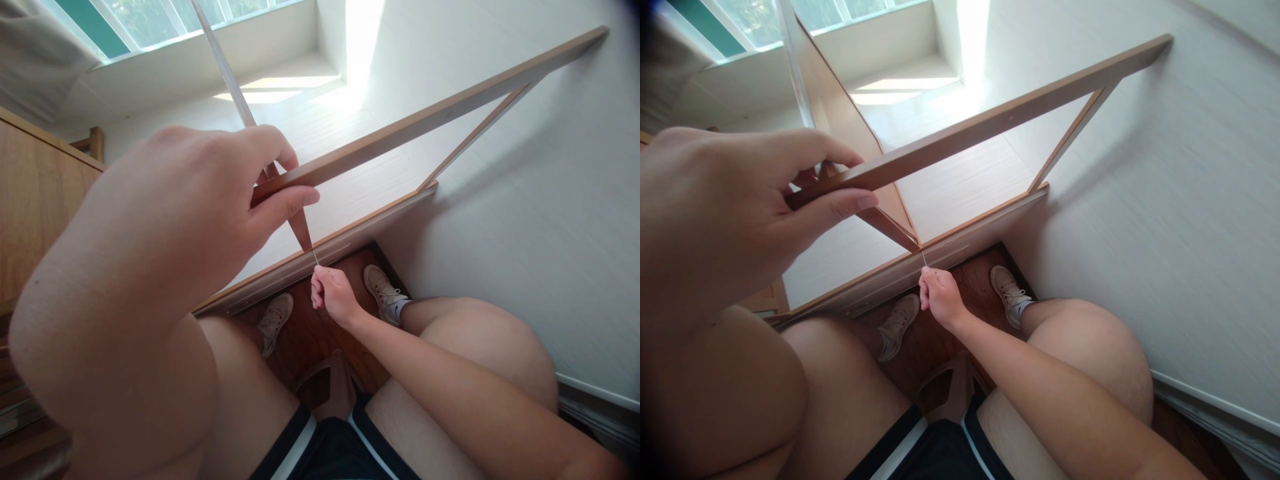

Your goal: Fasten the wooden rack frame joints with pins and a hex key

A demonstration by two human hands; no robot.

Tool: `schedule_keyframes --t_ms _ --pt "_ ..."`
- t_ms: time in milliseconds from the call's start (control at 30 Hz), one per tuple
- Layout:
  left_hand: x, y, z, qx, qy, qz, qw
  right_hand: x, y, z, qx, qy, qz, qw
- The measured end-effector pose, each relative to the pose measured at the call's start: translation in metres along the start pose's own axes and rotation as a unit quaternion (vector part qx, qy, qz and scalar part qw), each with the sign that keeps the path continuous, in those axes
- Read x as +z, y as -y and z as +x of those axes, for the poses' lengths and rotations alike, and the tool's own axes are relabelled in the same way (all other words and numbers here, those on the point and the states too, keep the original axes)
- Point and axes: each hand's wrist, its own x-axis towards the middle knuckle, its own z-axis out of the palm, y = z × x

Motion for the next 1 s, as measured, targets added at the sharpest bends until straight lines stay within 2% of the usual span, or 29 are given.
schedule_keyframes --t_ms 433,600,700,900,1000 --pt "0.0 0.001 0.0 0.011 -0.011 0.005 1.0 0.002 -0.001 0.0 -0.001 -0.002 0.014 1.0" --pt "0.002 0.001 -0.001 0.03 -0.015 0.009 0.999 0.006 -0.004 -0.007 0.03 0.035 0.043 0.998" --pt "0.002 0.002 -0.002 0.021 -0.023 0.012 0.999 0.007 -0.004 -0.011 0.026 0.043 -0.001 0.999" --pt "0.0 0.007 0.001 0.027 0.002 0.004 1.0 0.002 0.004 -0.007 -0.019 -0.024 -0.104 0.994" --pt "0.001 0.008 0.001 0.028 0.001 0.009 1.0 0.0 0.005 -0.005 -0.028 -0.036 -0.131 0.99"
